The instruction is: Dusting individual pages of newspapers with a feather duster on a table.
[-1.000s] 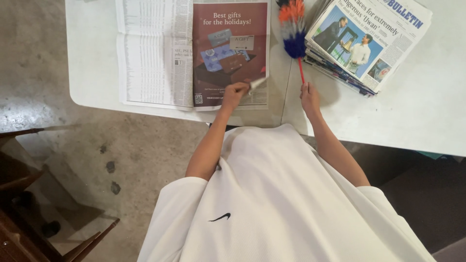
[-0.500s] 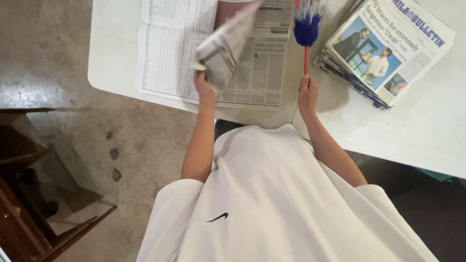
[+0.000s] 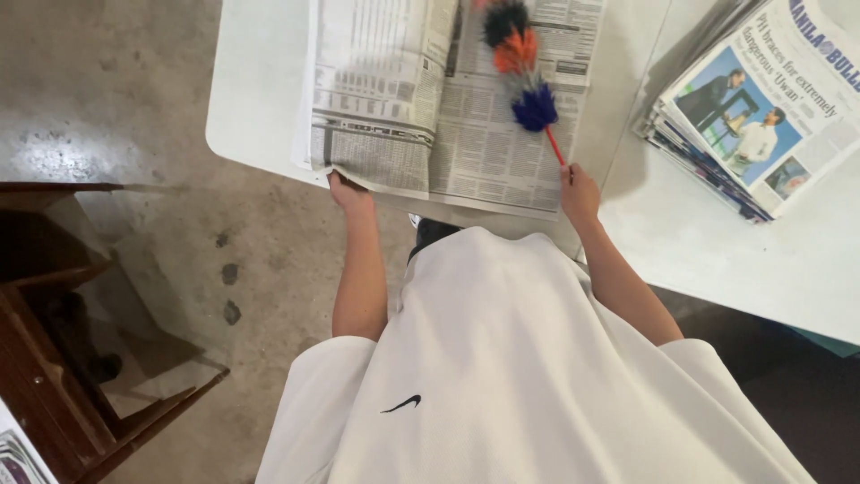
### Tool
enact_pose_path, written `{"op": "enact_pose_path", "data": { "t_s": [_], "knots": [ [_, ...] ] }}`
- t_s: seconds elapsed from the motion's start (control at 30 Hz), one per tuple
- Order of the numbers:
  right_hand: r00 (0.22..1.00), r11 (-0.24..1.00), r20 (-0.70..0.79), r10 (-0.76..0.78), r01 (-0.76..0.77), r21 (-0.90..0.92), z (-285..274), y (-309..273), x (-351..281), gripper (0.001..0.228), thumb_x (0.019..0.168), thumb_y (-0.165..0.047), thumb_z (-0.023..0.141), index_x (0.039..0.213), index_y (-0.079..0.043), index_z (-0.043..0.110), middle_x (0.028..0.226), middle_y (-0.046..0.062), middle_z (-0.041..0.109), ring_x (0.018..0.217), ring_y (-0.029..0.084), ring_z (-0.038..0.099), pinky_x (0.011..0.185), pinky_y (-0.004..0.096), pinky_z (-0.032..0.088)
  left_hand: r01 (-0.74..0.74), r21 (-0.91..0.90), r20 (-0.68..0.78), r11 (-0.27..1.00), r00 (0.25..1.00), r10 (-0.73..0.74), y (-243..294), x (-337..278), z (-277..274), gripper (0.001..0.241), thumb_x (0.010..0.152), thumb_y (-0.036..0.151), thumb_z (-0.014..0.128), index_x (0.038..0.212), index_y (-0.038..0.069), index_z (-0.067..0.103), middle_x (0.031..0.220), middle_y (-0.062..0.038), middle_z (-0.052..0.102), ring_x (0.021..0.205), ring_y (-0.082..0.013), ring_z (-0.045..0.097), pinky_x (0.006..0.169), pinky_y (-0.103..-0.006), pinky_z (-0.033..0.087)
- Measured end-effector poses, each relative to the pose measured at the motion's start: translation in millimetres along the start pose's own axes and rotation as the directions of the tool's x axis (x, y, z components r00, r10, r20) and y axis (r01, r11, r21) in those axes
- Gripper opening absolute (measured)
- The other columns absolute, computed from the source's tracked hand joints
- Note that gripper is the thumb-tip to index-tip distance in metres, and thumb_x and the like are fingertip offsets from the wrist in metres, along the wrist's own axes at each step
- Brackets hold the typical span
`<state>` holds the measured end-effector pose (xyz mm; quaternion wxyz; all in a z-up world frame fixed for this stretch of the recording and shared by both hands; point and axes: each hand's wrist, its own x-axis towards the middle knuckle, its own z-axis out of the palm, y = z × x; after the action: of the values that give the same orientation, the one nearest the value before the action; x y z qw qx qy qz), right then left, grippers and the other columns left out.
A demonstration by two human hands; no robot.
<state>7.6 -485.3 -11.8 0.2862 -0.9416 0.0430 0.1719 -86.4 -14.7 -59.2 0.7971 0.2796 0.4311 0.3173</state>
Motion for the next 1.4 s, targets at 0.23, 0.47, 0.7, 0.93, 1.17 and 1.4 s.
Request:
{"op": "enact_pose_path", "data": {
  "t_s": [0.23, 0.47, 0.7, 0.93, 1.17, 1.4],
  "knots": [
    [1.0, 0.998, 0.011, -0.023, 0.023, 0.055, -5.6, -100.6, -27.3, 0.036, 0.113, -0.04, 0.041, 0.103, -0.013, 0.062, 0.092, 0.021, 0.073, 0.096, 0.052, 0.066, 0.084, 0.061, 0.051, 0.073, 0.164, -0.02, 0.984, 0.997, -0.071, 90.2, -10.2, 30.5, 0.078, 0.097, 0.08, 0.032, 0.128, 0.012, 0.052, 0.114, -0.009, 0.052, 0.112, -0.0313, 0.059, 0.113, -0.059, 0.034],
    [0.998, 0.999, -0.061, 0.014, -0.017, -0.048, 37.5, -94.7, -8.6, 0.039, 0.113, -0.034, 0.042, 0.108, -0.002, 0.065, 0.092, 0.031, 0.071, 0.095, 0.054, 0.067, 0.082, 0.064, 0.051, 0.111, 0.651, -0.175, 0.751, 0.985, 0.007, 76.2, 105.0, -36.3, 0.042, 0.075, 0.023, 0.092, 0.106, 0.004, 0.071, 0.094, -0.013, 0.066, 0.073, -0.0315, 0.072, 0.062, -0.0448, 0.061],
    [0.989, 0.999, -0.149, 0.011, -0.004, 0.049, 26.4, -133.9, -26.0, 0.037, 0.114, -0.034, 0.041, 0.102, -0.004, 0.059, 0.092, 0.032, 0.069, 0.093, 0.058, 0.064, 0.081, 0.065, 0.048, 0.215, 0.674, -0.06, 0.707, 0.97, -0.237, 104.8, 123.2, -59.3, 0.025, 0.083, 0.019, 0.085, 0.093, 0.003, 0.068, 0.082, -0.016, 0.071, 0.067, -0.0277, 0.077, 0.06, -0.0399, 0.066],
    [0.895, 0.88, 0.166, -0.414, 0.44, -0.178, 53.9, -185.3, -18.8, 0.026, 0.11, -0.033, 0.052, 0.111, -0.011, 0.067, 0.095, 0.021, 0.074, 0.089, 0.048, 0.069, 0.077, 0.059, 0.055, 0.276, 0.625, -0.032, 0.73, 0.944, -0.329, 110.5, 138.6, -69.7, 0.029, 0.088, 0.019, 0.08, 0.1, -0.001, 0.063, 0.082, -0.02, 0.072, 0.07, -0.0318, 0.078, 0.066, -0.0439, 0.067],
    [0.758, 0.494, -0.058, -0.65, 0.364, -0.789, 101.8, -38.4, 135.3, 0.02, 0.094, -0.018, 0.055, 0.108, -0.022, 0.069, 0.07, 0.007, 0.062, 0.058, 0.028, 0.069, 0.049, 0.039, 0.055, 0.32, 0.678, 0.032, 0.662, 0.886, -0.462, 115.4, 145.7, -74.2, 0.031, 0.089, 0.022, 0.075, 0.105, -0.001, 0.061, 0.086, -0.019, 0.072, 0.077, -0.0329, 0.079, 0.071, -0.0399, 0.066],
    [0.927, 0.904, 0.064, -0.37, 0.376, -0.203, 95.0, -137.9, 125.4, 0.024, 0.112, -0.035, 0.051, 0.113, -0.017, 0.067, 0.099, 0.015, 0.074, 0.094, 0.043, 0.07, 0.082, 0.056, 0.055, 0.347, 0.684, 0.042, 0.642, 0.86, -0.509, 117.6, 154.5, -78.5, 0.031, 0.091, 0.024, 0.075, 0.106, 0.0, 0.062, 0.089, -0.02, 0.075, 0.08, -0.0348, 0.079, 0.072, -0.0428, 0.066]
  ]
}}
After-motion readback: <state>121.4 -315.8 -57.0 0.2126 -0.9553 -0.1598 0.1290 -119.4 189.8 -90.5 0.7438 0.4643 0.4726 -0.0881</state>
